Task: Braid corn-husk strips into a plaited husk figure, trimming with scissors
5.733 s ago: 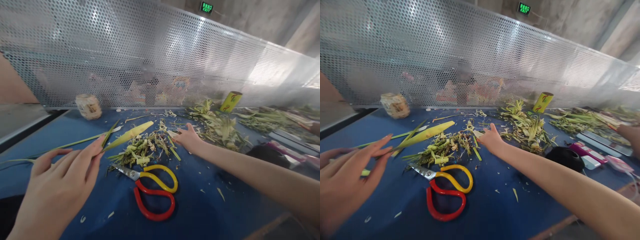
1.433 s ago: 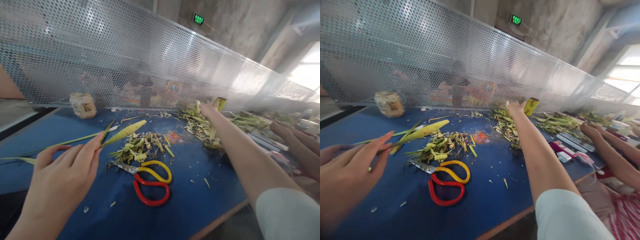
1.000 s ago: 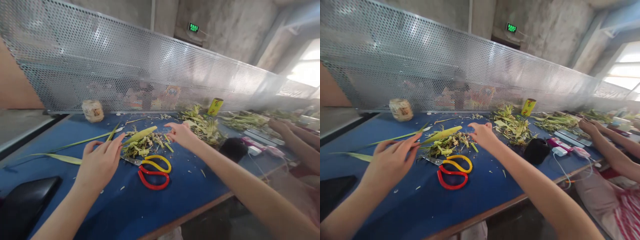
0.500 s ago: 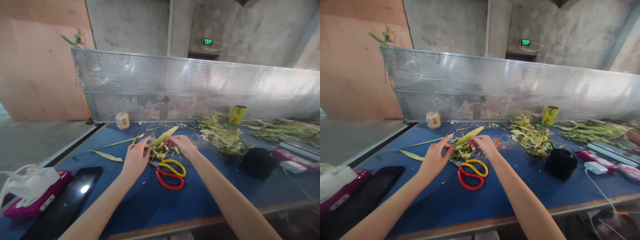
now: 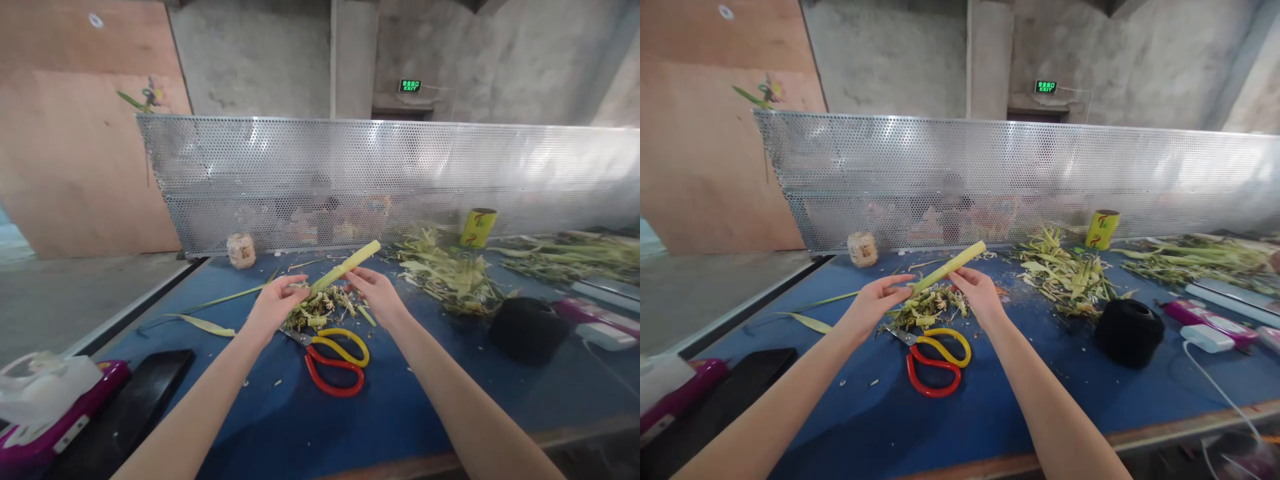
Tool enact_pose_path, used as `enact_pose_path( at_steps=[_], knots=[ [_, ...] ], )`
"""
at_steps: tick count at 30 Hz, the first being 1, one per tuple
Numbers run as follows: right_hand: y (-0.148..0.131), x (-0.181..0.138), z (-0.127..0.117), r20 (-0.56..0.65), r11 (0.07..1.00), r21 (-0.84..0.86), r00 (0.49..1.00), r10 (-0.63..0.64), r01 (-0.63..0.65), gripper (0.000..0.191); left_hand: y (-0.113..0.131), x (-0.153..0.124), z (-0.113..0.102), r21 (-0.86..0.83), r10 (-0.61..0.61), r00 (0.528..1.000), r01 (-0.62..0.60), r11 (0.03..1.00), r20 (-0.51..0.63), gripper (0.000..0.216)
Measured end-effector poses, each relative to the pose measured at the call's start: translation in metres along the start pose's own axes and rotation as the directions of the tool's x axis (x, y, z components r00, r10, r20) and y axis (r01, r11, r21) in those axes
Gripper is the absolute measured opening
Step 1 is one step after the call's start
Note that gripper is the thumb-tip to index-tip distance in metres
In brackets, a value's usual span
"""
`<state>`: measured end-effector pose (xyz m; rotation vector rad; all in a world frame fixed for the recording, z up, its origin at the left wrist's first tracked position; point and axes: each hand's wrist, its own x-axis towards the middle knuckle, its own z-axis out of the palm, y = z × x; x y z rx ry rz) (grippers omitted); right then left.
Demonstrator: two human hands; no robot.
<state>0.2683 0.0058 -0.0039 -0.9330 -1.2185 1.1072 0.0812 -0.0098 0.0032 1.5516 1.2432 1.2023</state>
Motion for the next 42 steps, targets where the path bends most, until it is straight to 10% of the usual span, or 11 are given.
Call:
enact_pose_path(
  at_steps=[6,19,30,37,42],
  knots=[
    [0.0,-0.003,0.004,-0.009,0.998,0.008,0.999,-0.054,0.054,0.025,0.008,-0.003,-0.008,0.199,0.026,0.978,-0.068,0.978,0.207,0.042],
    [-0.003,-0.003,-0.005,0.01,0.975,-0.112,0.982,-0.19,0.19,0.027,0.068,0.008,0.026,0.651,0.41,0.892,-0.427,0.627,0.191,0.058],
    [-0.009,0.001,-0.015,-0.117,0.953,-0.109,0.949,-0.294,0.282,0.024,0.076,0.035,0.023,0.266,0.196,0.932,-0.281,0.922,0.303,0.053],
    [0.013,0.005,-0.009,-0.027,0.949,-0.249,0.979,-0.204,0.191,0.024,0.027,0.021,0.029,0.353,0.264,0.964,-0.26,0.899,0.037,0.05],
    [0.022,0.008,-0.009,-0.056,0.928,-0.319,0.974,-0.22,0.192,0.025,0.012,0.008,0.045,0.55,0.448,0.887,-0.321,0.771,-0.111,0.043]
  ],
)
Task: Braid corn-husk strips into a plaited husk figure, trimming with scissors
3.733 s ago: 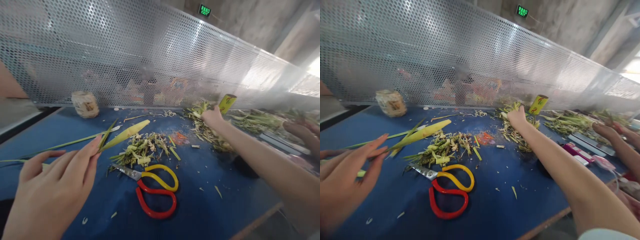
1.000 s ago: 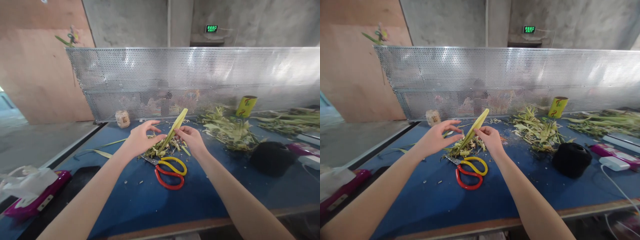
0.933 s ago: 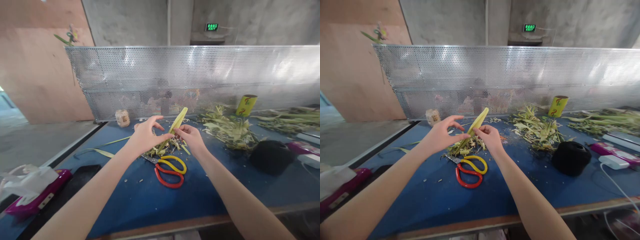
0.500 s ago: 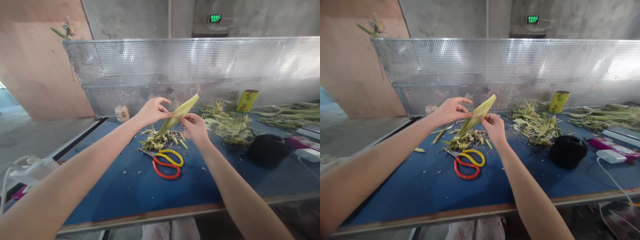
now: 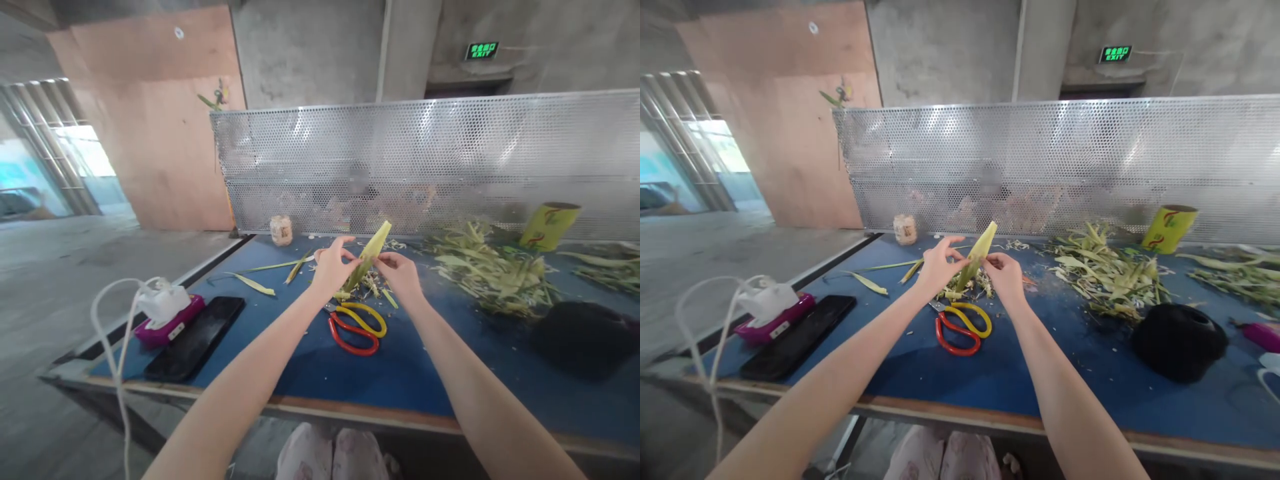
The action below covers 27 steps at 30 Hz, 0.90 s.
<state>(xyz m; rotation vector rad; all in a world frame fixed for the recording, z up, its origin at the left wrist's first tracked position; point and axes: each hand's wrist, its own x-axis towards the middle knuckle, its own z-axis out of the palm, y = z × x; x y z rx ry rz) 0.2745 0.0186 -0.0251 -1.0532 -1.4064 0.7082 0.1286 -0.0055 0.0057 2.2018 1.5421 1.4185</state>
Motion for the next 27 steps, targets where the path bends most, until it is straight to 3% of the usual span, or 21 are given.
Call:
enact_pose_path(
  at_steps=[3,7,14,20,23,27],
  knots=[
    [0.002,-0.004,0.002,0.019,0.999,0.005,0.999,-0.036,0.036,0.024,0.002,-0.009,0.003,0.141,0.104,0.994,-0.1,0.985,-0.024,0.039],
    [0.004,-0.009,0.006,-0.006,0.997,-0.047,0.998,-0.057,0.057,0.023,-0.001,-0.017,0.005,0.273,0.192,0.981,-0.195,0.942,0.036,0.037],
    [-0.008,-0.017,0.009,0.0,0.993,-0.111,0.999,-0.05,0.049,0.025,0.0,-0.027,0.005,0.268,0.216,0.976,-0.217,0.939,0.035,0.037],
    [-0.008,-0.018,0.01,-0.057,0.999,-0.006,0.997,0.045,-0.045,0.016,0.001,-0.03,0.004,0.362,0.325,0.945,-0.311,0.879,0.022,0.035],
    [-0.001,-0.014,0.011,0.005,0.986,0.122,0.993,0.116,-0.116,0.017,0.001,-0.027,0.001,0.327,0.285,0.958,-0.268,0.906,-0.006,0.034],
    [0.0,-0.009,0.012,0.117,0.942,0.277,0.98,0.163,-0.19,0.024,0.001,-0.021,-0.003,0.192,0.146,0.987,-0.131,0.973,-0.069,0.036]
  ],
)
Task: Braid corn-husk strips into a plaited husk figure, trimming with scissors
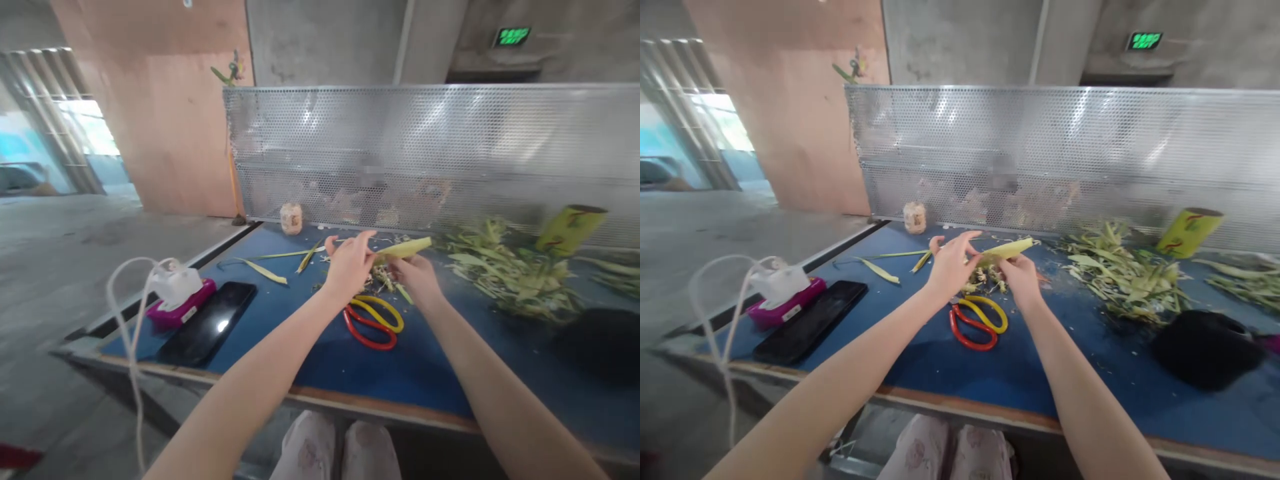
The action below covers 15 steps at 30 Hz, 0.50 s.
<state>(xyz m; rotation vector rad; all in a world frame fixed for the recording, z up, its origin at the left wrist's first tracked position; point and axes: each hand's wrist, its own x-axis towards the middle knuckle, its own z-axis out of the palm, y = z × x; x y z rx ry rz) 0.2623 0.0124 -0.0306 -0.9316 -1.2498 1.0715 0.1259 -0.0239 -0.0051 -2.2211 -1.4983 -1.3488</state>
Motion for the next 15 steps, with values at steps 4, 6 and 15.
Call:
enact_pose_path(
  at_steps=[4,6,15],
  knots=[
    [-0.007,0.002,0.0,-0.01,0.997,0.081,1.0,0.007,-0.006,0.029,-0.007,0.008,-0.003,-0.237,-0.196,0.981,0.191,0.953,0.004,0.038],
    [-0.012,0.001,-0.001,-0.012,0.99,0.138,1.0,0.002,0.0,0.033,-0.013,0.013,-0.004,-0.42,-0.302,0.949,0.313,0.852,0.095,0.04],
    [-0.023,-0.003,-0.003,0.065,0.967,0.254,0.998,0.0,-0.016,0.033,-0.027,0.022,-0.001,-0.744,-0.312,0.835,0.547,0.384,0.452,0.045]
  ],
)
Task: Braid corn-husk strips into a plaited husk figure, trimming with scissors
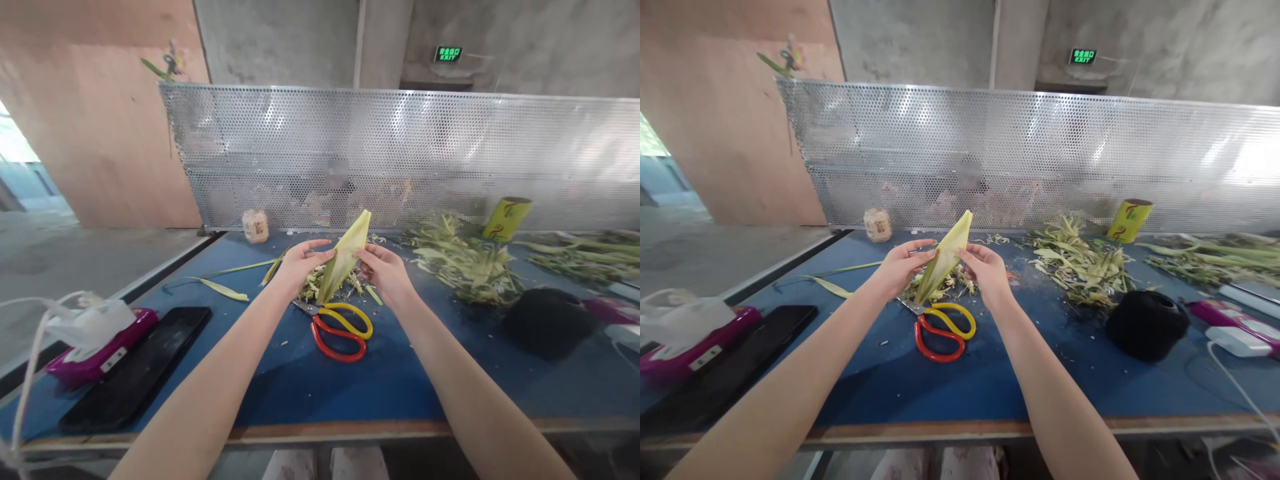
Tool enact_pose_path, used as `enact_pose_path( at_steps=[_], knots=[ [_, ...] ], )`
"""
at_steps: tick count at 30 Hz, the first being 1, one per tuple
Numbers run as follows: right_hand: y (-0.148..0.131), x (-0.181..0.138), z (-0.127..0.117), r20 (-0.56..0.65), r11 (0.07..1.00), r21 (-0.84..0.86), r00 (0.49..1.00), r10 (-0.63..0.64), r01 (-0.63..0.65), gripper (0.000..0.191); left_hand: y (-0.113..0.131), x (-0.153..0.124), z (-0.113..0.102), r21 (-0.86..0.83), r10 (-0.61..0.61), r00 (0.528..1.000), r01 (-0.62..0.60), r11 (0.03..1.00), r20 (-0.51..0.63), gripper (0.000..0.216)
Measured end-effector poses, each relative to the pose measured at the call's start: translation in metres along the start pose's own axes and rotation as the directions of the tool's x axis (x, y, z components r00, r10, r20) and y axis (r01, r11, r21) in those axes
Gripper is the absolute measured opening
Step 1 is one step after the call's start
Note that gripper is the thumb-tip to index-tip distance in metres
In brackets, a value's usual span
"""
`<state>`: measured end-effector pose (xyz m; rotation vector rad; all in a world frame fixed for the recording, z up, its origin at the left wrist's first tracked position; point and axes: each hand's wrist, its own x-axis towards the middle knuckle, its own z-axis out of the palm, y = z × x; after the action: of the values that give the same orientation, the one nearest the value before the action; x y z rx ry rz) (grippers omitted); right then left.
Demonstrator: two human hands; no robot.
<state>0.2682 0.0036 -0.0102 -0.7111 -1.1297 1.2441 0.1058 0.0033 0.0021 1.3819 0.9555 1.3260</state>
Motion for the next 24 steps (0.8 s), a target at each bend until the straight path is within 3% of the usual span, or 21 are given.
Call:
enact_pose_path(
  at_steps=[3,6,10,12,15,20,24],
  knots=[
    [0.003,0.0,0.0,-0.01,1.0,0.004,1.0,0.009,-0.009,0.031,-0.002,0.001,0.0,0.031,0.008,1.0,-0.008,0.999,0.012,0.046],
    [0.006,0.001,0.0,-0.015,1.0,-0.002,1.0,0.015,-0.015,0.03,-0.004,0.002,-0.001,0.182,0.164,0.985,-0.152,0.972,-0.053,0.054],
    [0.008,0.0,0.002,0.001,1.0,0.003,1.0,0.022,-0.022,0.031,-0.002,-0.002,-0.001,0.562,0.46,0.888,-0.374,0.738,-0.013,0.051],
    [0.008,-0.001,0.003,-0.023,1.0,-0.004,0.999,0.028,-0.029,0.033,0.0,-0.005,0.0,0.697,0.482,0.875,-0.374,0.612,0.046,0.049],
    [0.008,-0.001,0.004,-0.052,0.999,-0.029,0.999,0.016,-0.017,0.035,0.001,-0.009,0.003,0.79,0.46,0.885,-0.333,0.515,0.074,0.055],
    [0.01,0.001,0.003,-0.075,0.998,-0.05,0.997,-0.028,0.024,0.034,0.0,-0.01,0.006,0.794,0.444,0.895,-0.302,0.527,0.045,0.064],
    [0.01,0.004,-0.001,-0.182,0.995,-0.099,0.983,-0.022,0.003,0.027,0.001,-0.009,0.005,0.684,0.428,0.904,-0.304,0.664,-0.014,0.065]
  ],
)
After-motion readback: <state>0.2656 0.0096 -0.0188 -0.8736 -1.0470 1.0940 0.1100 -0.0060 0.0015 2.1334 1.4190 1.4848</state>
